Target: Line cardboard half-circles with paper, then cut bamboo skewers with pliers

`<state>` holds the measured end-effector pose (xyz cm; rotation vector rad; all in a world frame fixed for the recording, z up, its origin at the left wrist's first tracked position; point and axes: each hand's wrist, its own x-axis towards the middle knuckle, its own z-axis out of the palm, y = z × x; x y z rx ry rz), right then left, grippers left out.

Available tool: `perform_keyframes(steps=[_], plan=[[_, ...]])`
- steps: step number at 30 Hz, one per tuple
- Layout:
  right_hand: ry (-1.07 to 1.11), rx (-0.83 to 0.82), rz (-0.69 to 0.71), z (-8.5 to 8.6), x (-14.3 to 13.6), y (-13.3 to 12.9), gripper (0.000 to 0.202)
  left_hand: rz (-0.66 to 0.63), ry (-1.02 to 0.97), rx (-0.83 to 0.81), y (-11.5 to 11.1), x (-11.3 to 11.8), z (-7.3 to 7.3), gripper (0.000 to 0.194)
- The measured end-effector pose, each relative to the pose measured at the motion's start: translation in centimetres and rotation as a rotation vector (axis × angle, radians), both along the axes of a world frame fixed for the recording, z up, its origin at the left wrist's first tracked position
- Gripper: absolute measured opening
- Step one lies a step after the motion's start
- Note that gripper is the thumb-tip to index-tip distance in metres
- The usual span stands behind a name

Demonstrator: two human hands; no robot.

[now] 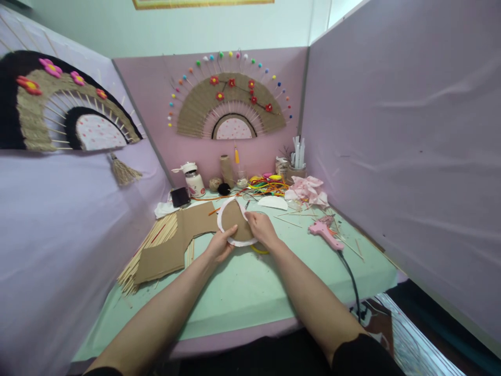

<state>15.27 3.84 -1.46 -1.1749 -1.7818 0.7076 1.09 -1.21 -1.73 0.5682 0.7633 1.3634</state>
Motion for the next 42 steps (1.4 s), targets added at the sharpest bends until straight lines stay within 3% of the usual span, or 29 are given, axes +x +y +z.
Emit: perform_keyframes(steps=[3, 5, 17, 22, 26, 29, 33, 38, 42], plan=[[0.309, -0.229, 0.053, 0.4, 0.6, 0.5, 0.066, 0.001, -0.025, 0.006, 0.2, -0.2, 0.2, 0.034], [0.364, -0.302, 0.093, 0.5, 0.8, 0.6, 0.066, 0.017, -0.044, 0.007, 0.3, -0.4, 0.2, 0.036], [0.055, 0.043, 0.089, 0.1, -0.2, 0.0, 0.037, 0.113, -0.038, 0.03, 0.8, -0.7, -0.4, 0.036], [0.092, 0.023, 0.093, 0.2, 0.4, 0.2, 0.043, 0.105, -0.021, 0.021, 0.5, -0.6, 0.3, 0.036], [0.402, -0.234, 0.128, 0.4, 1.4, 1.2, 0.06, -0.063, 0.048, -0.01, -0.3, -0.4, 0.8, 0.038], [0.573, -0.394, 0.128, 0.5, 1.5, 1.3, 0.058, -0.231, 0.098, -0.012, -1.0, -0.1, 0.7, 0.037], [0.684, -0.464, 0.22, 0.6, 0.8, 0.6, 0.051, -0.259, 0.12, -0.014, -1.4, 0.4, 0.5, 0.038], [0.616, -0.378, 0.148, 0.8, 0.3, 0.0, 0.046, -0.172, 0.118, -0.007, -1.2, 0.8, 0.3, 0.039], [0.349, -0.137, 0.028, 0.6, 0.4, -0.1, 0.042, -0.14, 0.149, -0.01, -1.1, 0.9, -0.2, 0.038]])
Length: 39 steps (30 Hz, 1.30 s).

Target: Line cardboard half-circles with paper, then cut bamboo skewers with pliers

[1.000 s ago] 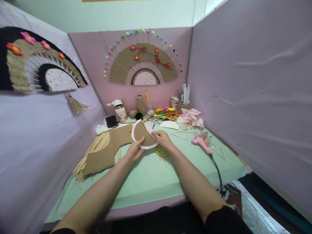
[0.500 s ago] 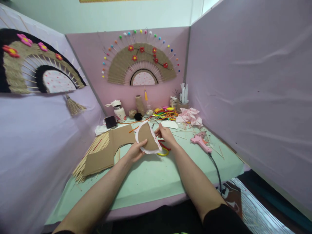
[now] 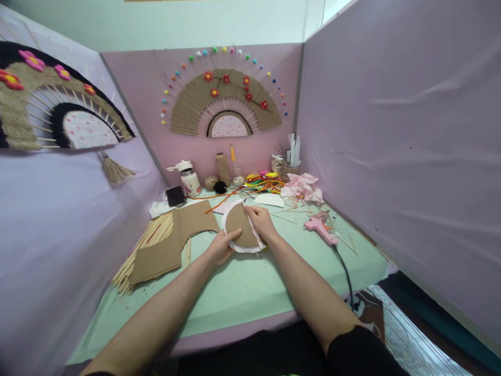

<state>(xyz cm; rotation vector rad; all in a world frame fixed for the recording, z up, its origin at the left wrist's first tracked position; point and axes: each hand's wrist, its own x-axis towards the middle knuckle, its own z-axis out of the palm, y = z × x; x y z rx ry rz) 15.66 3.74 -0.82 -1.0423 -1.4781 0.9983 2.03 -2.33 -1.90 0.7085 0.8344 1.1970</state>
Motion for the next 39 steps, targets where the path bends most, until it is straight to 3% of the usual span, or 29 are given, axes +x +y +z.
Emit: perform_keyframes(steps=[3, 5, 10, 13, 17, 22, 25, 27, 31, 33, 36, 39], plan=[[-0.192, 0.158, -0.079, -0.3, 0.1, 0.0, 0.041, 0.027, 0.033, 0.009, 0.0, 0.2, -0.3, 0.038], [-0.208, 0.155, -0.101, -0.4, 0.1, 0.2, 0.042, 0.039, 0.036, 0.011, 0.1, 0.3, -0.4, 0.035], [0.154, -0.261, 0.078, -0.1, 0.3, 0.8, 0.06, -0.079, -0.025, -0.002, -0.1, 0.3, -0.1, 0.036], [0.293, -0.363, 0.112, 0.2, 0.5, 0.8, 0.058, -0.156, -0.017, -0.025, -0.3, 0.2, 0.1, 0.036], [0.262, -0.258, 0.032, 0.1, 0.6, 0.8, 0.05, -0.169, 0.029, -0.039, -0.3, 0.1, -0.2, 0.037], [-0.087, 0.057, -0.134, -0.5, 0.9, 1.0, 0.051, -0.133, 0.07, -0.028, -0.4, 0.4, -0.5, 0.032], [-0.222, 0.142, -0.191, -0.6, 1.0, 1.2, 0.051, -0.102, 0.102, -0.033, -0.7, 0.8, -0.2, 0.029], [-0.166, 0.083, -0.17, -0.6, 0.9, 1.2, 0.052, -0.104, 0.103, -0.026, -0.8, 0.9, 0.1, 0.029], [0.154, -0.27, -0.017, -0.2, 0.9, 1.3, 0.054, -0.099, 0.062, -0.02, -0.6, 0.8, 0.2, 0.033], [0.213, -0.36, 0.043, -0.1, 0.9, 1.3, 0.053, -0.08, 0.054, -0.033, -0.4, 0.7, 0.1, 0.034], [0.172, -0.306, 0.078, -0.2, 1.0, 1.2, 0.047, -0.062, 0.046, -0.035, -0.3, 0.6, 0.0, 0.033], [0.063, -0.144, 0.061, -0.5, 0.9, 1.1, 0.045, -0.046, 0.055, -0.027, -0.3, 0.7, -0.1, 0.031]])
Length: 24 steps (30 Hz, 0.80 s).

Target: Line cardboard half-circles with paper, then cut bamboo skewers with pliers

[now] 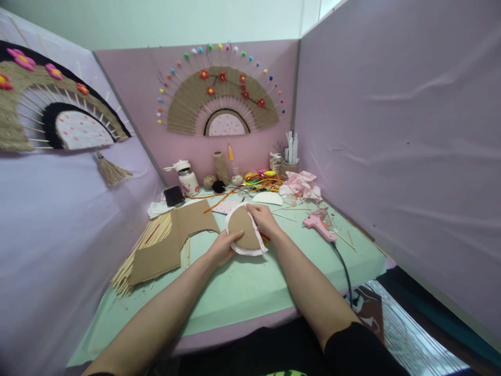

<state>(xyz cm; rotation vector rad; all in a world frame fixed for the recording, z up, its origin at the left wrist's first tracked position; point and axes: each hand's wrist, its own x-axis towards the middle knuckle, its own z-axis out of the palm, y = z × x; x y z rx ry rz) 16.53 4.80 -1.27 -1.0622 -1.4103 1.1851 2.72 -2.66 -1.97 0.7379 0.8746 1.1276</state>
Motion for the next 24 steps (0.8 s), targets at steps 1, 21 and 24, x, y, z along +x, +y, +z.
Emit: perform_keyframes(steps=[1, 21, 24], plan=[[-0.058, 0.069, -0.029, -0.07, -0.07, -0.06, 0.045, 0.008, 0.014, 0.001, 0.0, 0.04, -0.04, 0.03], [-0.114, 0.141, -0.056, -0.37, -0.63, -0.11, 0.047, 0.035, 0.048, 0.032, 0.38, -0.44, -0.51, 0.037], [-0.098, 0.129, -0.077, -0.23, -0.66, -0.18, 0.048, 0.042, 0.035, 0.039, 0.39, -0.48, -0.31, 0.039]])
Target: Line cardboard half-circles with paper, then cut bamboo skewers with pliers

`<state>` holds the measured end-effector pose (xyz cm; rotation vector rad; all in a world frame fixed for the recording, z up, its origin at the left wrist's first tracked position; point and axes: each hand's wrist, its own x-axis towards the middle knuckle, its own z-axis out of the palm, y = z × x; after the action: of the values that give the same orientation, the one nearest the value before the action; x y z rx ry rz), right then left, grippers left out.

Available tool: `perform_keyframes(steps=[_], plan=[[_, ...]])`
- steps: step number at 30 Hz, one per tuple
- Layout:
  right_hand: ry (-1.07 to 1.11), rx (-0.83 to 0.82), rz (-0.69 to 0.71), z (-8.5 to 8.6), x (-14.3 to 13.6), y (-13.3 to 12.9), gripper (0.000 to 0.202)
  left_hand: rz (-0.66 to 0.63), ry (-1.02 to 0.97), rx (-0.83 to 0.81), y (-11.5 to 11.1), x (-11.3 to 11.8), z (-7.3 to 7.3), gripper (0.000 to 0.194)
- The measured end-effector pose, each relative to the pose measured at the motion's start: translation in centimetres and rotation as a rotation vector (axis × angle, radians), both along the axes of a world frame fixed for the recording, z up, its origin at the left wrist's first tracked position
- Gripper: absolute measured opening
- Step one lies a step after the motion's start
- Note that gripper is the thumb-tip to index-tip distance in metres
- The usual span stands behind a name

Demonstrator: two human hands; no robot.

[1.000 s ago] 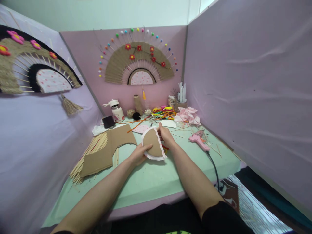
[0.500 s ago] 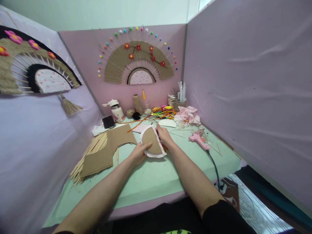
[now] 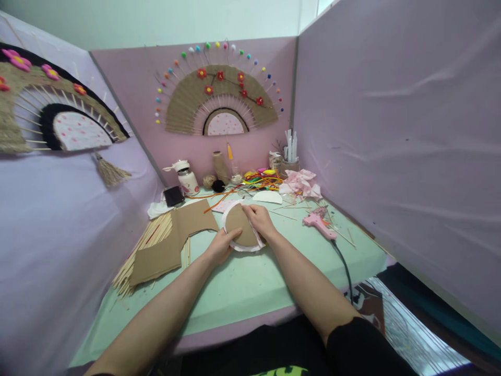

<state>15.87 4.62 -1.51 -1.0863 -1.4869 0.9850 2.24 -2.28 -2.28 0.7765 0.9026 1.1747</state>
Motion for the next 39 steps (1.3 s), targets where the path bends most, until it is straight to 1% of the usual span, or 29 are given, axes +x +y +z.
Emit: perform_keyframes(steps=[4, 6, 8, 11, 15, 17, 21, 23, 25, 28, 31, 33, 36, 38, 39], plan=[[0.207, -0.248, 0.121, 0.1, 0.1, 0.1, 0.054, 0.016, -0.067, 0.044, 0.1, -0.1, 0.4, 0.045], [0.222, -0.28, 0.169, 0.1, 0.2, 0.1, 0.052, 0.038, -0.079, 0.054, 0.1, -0.2, 0.5, 0.046], [0.173, -0.223, 0.167, 0.0, 0.1, 0.1, 0.046, 0.065, -0.074, 0.052, 0.2, -0.3, 0.4, 0.046], [0.056, -0.09, 0.112, -0.3, -0.1, 0.1, 0.038, 0.099, -0.039, 0.053, 0.4, -0.3, 0.1, 0.046], [-0.054, 0.033, 0.03, -0.5, -0.6, 0.1, 0.038, 0.135, 0.001, 0.061, 0.5, -0.2, 0.1, 0.048], [-0.032, 0.012, 0.018, -0.5, -0.6, 0.1, 0.043, 0.129, -0.013, 0.059, 0.6, -0.2, 0.2, 0.048], [0.108, -0.14, 0.126, -0.3, -0.5, 0.0, 0.057, 0.114, -0.079, 0.073, 0.7, -0.4, 0.5, 0.048], [0.104, -0.155, 0.145, -0.2, -0.5, -0.1, 0.057, 0.118, -0.084, 0.067, 0.7, -0.5, 0.4, 0.048], [0.053, -0.113, 0.12, -0.3, -0.6, -0.2, 0.053, 0.122, -0.072, 0.056, 0.7, -0.5, 0.3, 0.047], [-0.036, 0.019, 0.069, -0.5, -0.7, -0.2, 0.044, 0.146, -0.05, 0.079, 0.7, -0.5, 0.0, 0.047], [-0.085, 0.098, 0.031, -0.5, -0.8, -0.2, 0.042, 0.179, -0.023, 0.087, 0.8, -0.5, -0.2, 0.046], [-0.053, 0.056, 0.035, -0.4, -0.7, -0.2, 0.045, 0.176, -0.034, 0.084, 0.9, -0.5, -0.1, 0.045], [0.063, -0.111, 0.112, -0.1, -0.5, -0.2, 0.055, 0.162, -0.079, 0.071, 1.0, -0.8, 0.2, 0.044], [0.088, -0.192, 0.15, 0.0, -0.4, -0.2, 0.058, 0.187, -0.096, 0.057, 1.1, -1.0, 0.5, 0.045], [0.076, -0.198, 0.154, -0.1, -0.4, -0.2, 0.056, 0.206, -0.1, 0.057, 1.2, -1.1, 0.5, 0.045]])
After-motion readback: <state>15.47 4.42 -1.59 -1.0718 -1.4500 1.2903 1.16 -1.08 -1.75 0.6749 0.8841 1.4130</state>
